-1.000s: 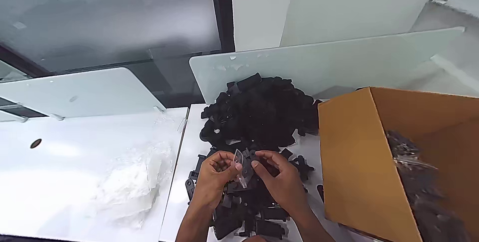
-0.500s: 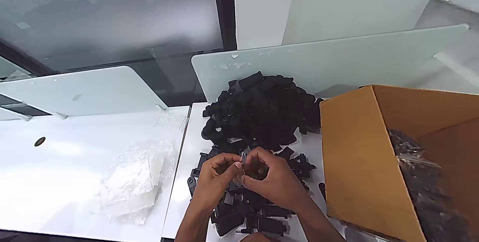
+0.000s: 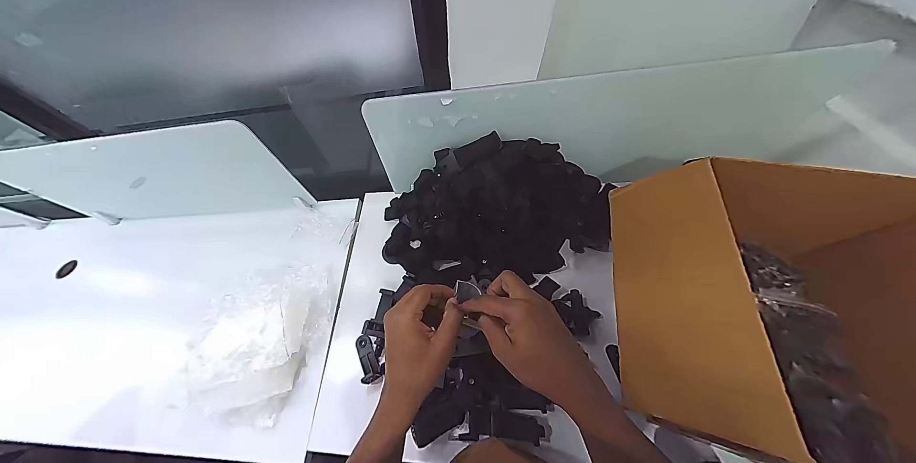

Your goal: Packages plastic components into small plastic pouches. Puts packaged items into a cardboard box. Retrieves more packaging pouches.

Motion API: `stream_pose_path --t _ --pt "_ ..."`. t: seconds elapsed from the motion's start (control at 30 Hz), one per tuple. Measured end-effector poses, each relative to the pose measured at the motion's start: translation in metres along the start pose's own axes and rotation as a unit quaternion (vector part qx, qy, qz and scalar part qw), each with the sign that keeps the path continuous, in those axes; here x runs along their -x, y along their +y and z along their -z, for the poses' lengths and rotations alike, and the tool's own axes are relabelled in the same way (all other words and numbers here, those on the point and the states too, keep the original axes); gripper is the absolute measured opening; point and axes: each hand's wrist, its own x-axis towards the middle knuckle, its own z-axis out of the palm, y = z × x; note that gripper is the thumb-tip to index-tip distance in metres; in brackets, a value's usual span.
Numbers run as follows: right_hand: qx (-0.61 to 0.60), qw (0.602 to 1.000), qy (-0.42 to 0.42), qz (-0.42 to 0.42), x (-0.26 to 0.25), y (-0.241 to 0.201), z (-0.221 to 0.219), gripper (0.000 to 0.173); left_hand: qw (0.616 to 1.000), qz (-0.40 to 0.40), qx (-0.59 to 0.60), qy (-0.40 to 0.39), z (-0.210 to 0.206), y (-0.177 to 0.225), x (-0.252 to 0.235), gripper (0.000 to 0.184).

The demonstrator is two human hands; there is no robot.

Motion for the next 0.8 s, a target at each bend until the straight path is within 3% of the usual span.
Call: stream_pose_path --t 0.27,0.37,0.43,0.5,0.6,0.7,0.8 --pt "-0.054 0.979 -0.188 -0.065 -0.023 0.005 0.008 0.034 0.991 -0.108 -0.084 -0.002 -0.007 0.007 -0.001 0.019" --pt "-0.162 0.976 -0.134 -0.051 -0.019 0.023 -0.008 0.026 0.988 -0.135 -0.07 -0.021 -0.007 0.007 -0.002 0.018" --pt "-0.312 0.941 -0.12 -0.06 -0.018 0.034 -0.018 0.018 0.991 -0.126 -0.041 -0.022 -0.002 0.001 -0.003 0.021" --pt "-0.432 0.894 -0.106 -0.062 -0.015 0.042 -0.025 0.034 0.997 -0.08 0.001 0.016 0.006 -0.008 -0.002 0.032" --pt "-0.509 0.853 -0.082 -0.087 -0.013 0.05 -0.03 0.047 0.988 0.1 0.109 0.051 0.019 -0.028 -0.002 0.059" --pt "-0.599 0.791 -0.075 -0.099 -0.01 0.052 -0.03 0.047 0.912 0.261 0.315 -0.01 0.018 -0.049 0.001 0.068" --pt "-0.638 0.76 -0.074 -0.095 -0.01 0.053 -0.031 0.043 0.798 0.321 0.507 -0.054 0.012 -0.047 0.009 0.065"
